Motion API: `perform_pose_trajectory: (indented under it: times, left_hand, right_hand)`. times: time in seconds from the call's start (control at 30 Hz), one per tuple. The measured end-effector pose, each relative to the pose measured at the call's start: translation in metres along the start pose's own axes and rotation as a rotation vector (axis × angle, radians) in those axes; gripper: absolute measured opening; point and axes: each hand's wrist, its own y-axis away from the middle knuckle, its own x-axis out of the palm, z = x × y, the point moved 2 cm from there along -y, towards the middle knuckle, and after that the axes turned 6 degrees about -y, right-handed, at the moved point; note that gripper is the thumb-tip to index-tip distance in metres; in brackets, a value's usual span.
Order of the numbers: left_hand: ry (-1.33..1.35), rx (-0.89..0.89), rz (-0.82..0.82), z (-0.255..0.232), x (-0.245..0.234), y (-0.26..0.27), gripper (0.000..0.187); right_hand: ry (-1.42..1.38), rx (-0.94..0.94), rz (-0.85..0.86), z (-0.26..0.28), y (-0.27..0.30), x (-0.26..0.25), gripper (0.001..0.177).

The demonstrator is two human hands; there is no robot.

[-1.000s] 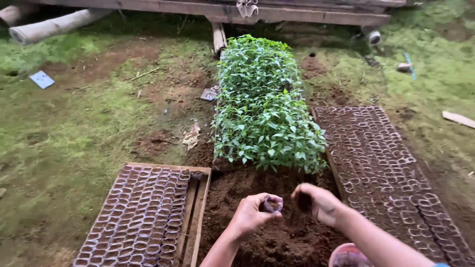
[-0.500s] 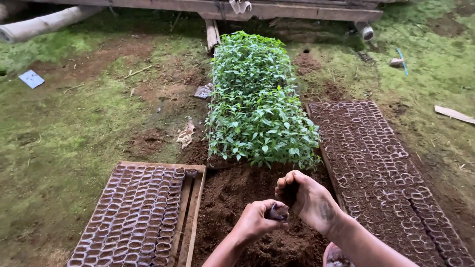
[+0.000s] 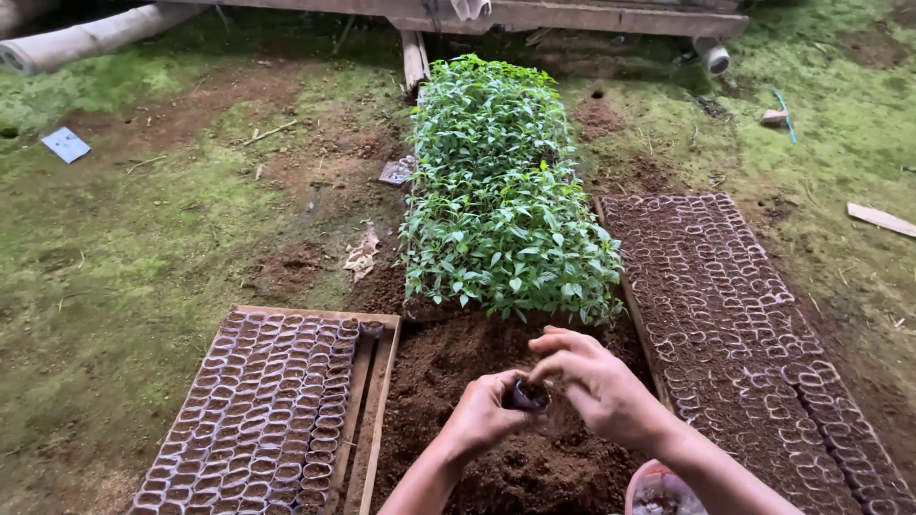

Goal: The person fills small plastic seedling pots with soil from a pile on the ground. They scoop soil with their hands, pack it into the pots, and place the filled pots into a wooden tray. The person repeats this process for multiple pots.

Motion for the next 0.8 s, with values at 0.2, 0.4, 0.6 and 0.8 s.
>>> perform_pose_trajectory:
  times: [0.2,0.4,0.6,0.8]
  left_hand:
    - [-0.039,0.136,-0.009,0.008,-0.007,-0.008,0.035]
    - [-0.04,0.071,0.035,-0.004,-0.007,0.0,0.035]
    - [-0.136,0.116,0.092,0.004,-0.005,-0.004,0.029]
    - [-0.272,0.028,0.097,-0.006,-0.006,-0.001,0.041]
  right_hand:
    - [0.382,-0.111,0.133,-0.002,0.006,0.008,0.053]
    - [0.367,-0.095,0.124,0.002,0.008,-0.004,0.061]
    - [0.309,-0.097,0.198,-0.008,0.012,0.001,0.055]
    - [0.544,-0.164,0.119,0.01,0.009,-0.007,0.04]
